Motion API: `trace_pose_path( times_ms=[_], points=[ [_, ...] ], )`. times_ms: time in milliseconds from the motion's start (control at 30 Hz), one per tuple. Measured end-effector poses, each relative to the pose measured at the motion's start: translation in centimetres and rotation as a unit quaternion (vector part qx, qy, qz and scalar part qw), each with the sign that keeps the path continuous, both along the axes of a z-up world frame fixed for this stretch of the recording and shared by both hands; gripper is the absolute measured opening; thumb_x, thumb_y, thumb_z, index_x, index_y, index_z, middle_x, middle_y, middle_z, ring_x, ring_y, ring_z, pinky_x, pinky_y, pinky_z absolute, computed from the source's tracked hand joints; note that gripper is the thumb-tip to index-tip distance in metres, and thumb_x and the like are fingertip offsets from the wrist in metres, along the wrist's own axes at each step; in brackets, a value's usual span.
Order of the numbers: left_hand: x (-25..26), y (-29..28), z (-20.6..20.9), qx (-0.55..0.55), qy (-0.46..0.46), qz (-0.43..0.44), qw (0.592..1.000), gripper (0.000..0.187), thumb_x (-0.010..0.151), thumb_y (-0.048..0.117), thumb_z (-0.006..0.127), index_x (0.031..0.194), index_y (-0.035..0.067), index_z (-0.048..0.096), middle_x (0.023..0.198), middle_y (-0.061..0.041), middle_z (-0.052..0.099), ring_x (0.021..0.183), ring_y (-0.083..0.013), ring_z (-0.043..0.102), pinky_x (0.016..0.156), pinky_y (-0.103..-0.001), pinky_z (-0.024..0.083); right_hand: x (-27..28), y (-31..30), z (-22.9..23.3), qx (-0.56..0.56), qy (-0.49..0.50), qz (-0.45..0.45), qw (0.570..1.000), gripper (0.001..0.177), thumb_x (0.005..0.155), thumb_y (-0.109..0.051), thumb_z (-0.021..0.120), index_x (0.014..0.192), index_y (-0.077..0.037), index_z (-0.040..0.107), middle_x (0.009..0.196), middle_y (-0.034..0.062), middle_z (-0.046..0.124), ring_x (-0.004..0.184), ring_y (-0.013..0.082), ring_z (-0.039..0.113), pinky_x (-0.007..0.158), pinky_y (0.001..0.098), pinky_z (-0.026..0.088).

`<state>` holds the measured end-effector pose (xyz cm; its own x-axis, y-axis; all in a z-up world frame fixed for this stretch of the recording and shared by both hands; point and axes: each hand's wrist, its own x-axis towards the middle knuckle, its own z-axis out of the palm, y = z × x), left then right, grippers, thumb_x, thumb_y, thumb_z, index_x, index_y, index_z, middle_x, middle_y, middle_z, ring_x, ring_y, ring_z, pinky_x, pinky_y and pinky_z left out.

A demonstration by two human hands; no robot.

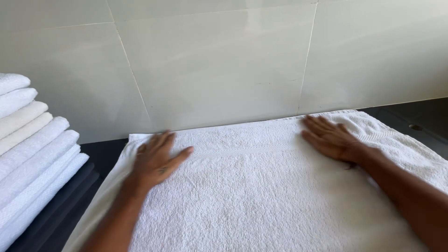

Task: Folding a large white bath towel on a flat surface.

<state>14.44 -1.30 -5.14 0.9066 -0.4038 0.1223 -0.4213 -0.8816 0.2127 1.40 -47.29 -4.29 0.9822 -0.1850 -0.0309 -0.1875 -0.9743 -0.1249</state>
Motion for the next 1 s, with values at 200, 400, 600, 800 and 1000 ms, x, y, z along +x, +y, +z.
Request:
trace_pose_path(
  times_ms=[200, 400, 600, 800, 1000],
  points=[
    [-0.1, 3.7, 1.5, 0.042, 0.014, 0.075, 0.996, 0.112, 0.08, 0.091, 0.028, 0.161, 0.015, 0.017, 0.17, -0.007, 0.008, 0.156, -0.0276, 0.007, 0.122, -0.063, 0.01, -0.8, -10.3, -2.7, -0.021, -0.029, -0.1, 0.994, 0.083, 0.092, -0.073, 0.012, 0.163, -0.032, 0.007, 0.173, -0.0095, 0.0, 0.16, 0.0148, -0.002, 0.129, 0.0469, 0.005],
    [0.7, 3.5, 0.4, 0.091, -0.014, 0.108, 0.99, 0.097, 0.089, 0.082, 0.03, 0.156, 0.011, 0.032, 0.168, -0.01, 0.018, 0.157, -0.0271, 0.016, 0.122, -0.069, 0.015, -2.0, -9.9, -2.7, -0.067, -0.099, -0.102, 0.988, 0.083, 0.096, -0.071, 0.027, 0.159, -0.018, 0.025, 0.169, 0.0058, 0.016, 0.155, 0.0234, 0.012, 0.124, 0.0465, 0.015],
    [0.5, 0.1, 0.3, 0.036, -0.03, 0.006, 0.999, 0.091, 0.087, 0.076, 0.05, 0.136, 0.001, 0.062, 0.149, -0.028, 0.043, 0.138, -0.0401, 0.052, 0.101, -0.054, 0.062, -4.4, -2.8, 2.5, -0.138, -0.179, -0.116, 0.967, 0.057, 0.094, -0.056, 0.054, 0.118, -0.008, 0.074, 0.133, 0.013, 0.065, 0.128, 0.0284, 0.058, 0.102, 0.0426, 0.055],
    [-5.6, -4.2, 4.9, 0.148, 0.178, 0.048, 0.972, 0.133, 0.067, 0.096, 0.051, 0.153, -0.005, 0.04, 0.165, -0.037, 0.011, 0.152, -0.0604, 0.014, 0.105, -0.079, 0.04, -3.4, 1.4, 3.9, -0.101, 0.071, -0.143, 0.982, 0.092, 0.086, -0.083, 0.046, 0.137, -0.008, 0.064, 0.14, 0.0186, 0.055, 0.128, 0.0336, 0.061, 0.103, 0.0457, 0.059],
    [-5.5, -5.3, 2.8, 0.183, 0.208, 0.068, 0.958, 0.153, 0.059, 0.108, 0.034, 0.163, 0.001, 0.002, 0.169, -0.031, -0.008, 0.157, -0.0501, -0.008, 0.118, -0.075, 0.023, -3.7, 1.8, 2.0, -0.085, 0.128, -0.177, 0.972, 0.124, 0.076, -0.099, 0.03, 0.16, -0.008, 0.031, 0.167, 0.0213, 0.017, 0.157, 0.0452, 0.013, 0.119, 0.0661, 0.033]
  ],
)
